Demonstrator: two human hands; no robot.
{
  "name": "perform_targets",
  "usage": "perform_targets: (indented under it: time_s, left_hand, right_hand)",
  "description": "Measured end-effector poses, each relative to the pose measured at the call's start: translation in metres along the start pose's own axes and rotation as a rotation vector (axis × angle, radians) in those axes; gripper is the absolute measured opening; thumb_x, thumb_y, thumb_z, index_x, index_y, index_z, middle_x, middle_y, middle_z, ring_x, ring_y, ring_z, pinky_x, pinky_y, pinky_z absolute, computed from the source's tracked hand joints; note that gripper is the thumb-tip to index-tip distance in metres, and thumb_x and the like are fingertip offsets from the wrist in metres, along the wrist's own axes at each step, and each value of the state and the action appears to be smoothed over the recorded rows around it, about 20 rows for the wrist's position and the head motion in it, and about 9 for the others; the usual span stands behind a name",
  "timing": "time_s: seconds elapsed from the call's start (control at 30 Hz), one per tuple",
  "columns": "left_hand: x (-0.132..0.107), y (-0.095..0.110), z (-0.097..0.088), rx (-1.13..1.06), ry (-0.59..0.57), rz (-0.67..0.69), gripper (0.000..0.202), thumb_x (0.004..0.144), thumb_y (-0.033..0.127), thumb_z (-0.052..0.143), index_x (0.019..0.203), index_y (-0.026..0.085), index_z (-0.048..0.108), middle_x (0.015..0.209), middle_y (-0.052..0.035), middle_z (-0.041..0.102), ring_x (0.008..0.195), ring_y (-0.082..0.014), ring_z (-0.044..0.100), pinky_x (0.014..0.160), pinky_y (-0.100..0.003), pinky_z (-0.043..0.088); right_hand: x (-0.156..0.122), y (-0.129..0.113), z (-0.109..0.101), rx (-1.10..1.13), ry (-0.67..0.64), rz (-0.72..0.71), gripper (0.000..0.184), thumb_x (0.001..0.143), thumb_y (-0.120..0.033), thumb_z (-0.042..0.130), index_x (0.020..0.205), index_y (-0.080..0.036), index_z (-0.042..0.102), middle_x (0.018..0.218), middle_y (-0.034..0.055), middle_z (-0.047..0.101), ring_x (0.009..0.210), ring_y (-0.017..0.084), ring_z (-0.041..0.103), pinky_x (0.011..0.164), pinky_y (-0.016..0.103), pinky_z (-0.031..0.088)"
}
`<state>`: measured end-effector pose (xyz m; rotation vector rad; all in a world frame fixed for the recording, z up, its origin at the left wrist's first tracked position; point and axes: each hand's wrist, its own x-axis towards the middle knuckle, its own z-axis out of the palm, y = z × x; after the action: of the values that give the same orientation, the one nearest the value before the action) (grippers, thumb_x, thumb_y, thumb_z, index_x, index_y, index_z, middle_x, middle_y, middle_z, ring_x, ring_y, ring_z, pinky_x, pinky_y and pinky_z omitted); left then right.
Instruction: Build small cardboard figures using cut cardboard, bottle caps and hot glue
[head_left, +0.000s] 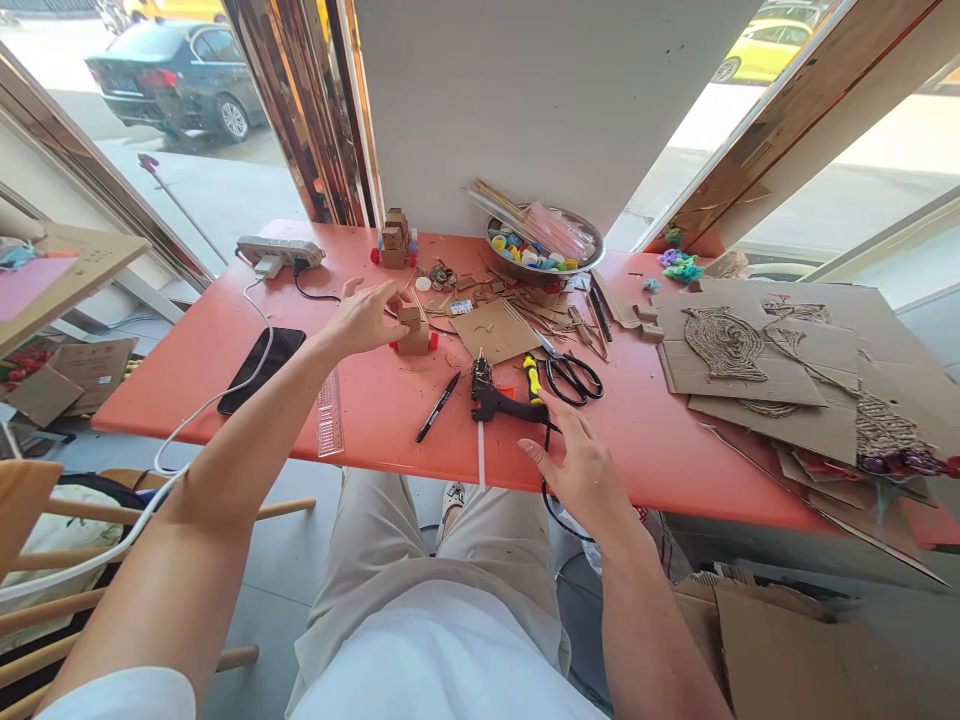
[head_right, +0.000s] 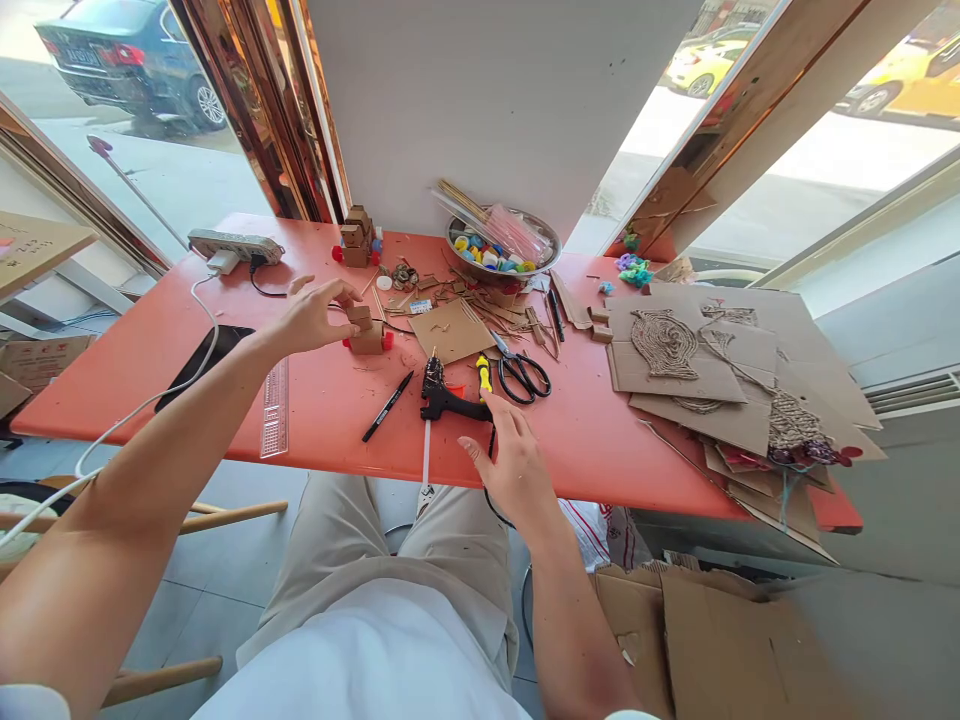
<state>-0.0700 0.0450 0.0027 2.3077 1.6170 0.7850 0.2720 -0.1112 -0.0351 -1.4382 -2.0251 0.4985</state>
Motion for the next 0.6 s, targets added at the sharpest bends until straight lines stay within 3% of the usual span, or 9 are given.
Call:
perform_targets:
  time_s: [0.13, 0.3, 0.6]
  left_hand:
    - [0.001, 0.009, -0.006, 0.046, -0.068, 0.065, 0.022, 0.072, 0.026, 0.069, 0.093, 0.029, 0.069, 0.089, 0.0025, 0.077, 0.093, -0.0269, 0.074, 0.128, -0.063, 0.023]
    - [0.006, 0.009, -0.004, 0.068, -0.07, 0.098, 0.026, 0.072, 0.024, 0.067, 0.096, 0.032, 0.074, 0.089, 0.0018, 0.074, 0.104, -0.0297, 0.072, 0.128, -0.062, 0.023]
    - [0.008, -0.002, 0.014, -0.106, -0.052, 0.042, 0.05, 0.072, 0.034, 0.075, 0.122, 0.03, 0.081, 0.115, -0.0044, 0.071, 0.108, -0.0294, 0.066, 0.106, -0.048, 0.054]
  right_hand:
    - [-0.001, -0.001, 0.002, 0.006, 0.005, -0.01, 0.056, 0.106, -0.047, 0.054, 0.159, -0.03, 0.053, 0.149, 0.0136, 0.068, 0.139, 0.033, 0.065, 0.113, 0.056, 0.059]
    - [-0.002, 0.001, 0.003, 0.005, 0.005, -0.009, 0.058, 0.105, -0.046, 0.056, 0.16, -0.031, 0.051, 0.148, 0.0129, 0.068, 0.137, 0.033, 0.065, 0.113, 0.058, 0.058]
    - [-0.006, 0.0, -0.002, 0.003, 0.029, 0.013, 0.054, 0.104, -0.053, 0.058, 0.153, -0.029, 0.057, 0.145, 0.0132, 0.069, 0.136, 0.033, 0.066, 0.113, 0.057, 0.059]
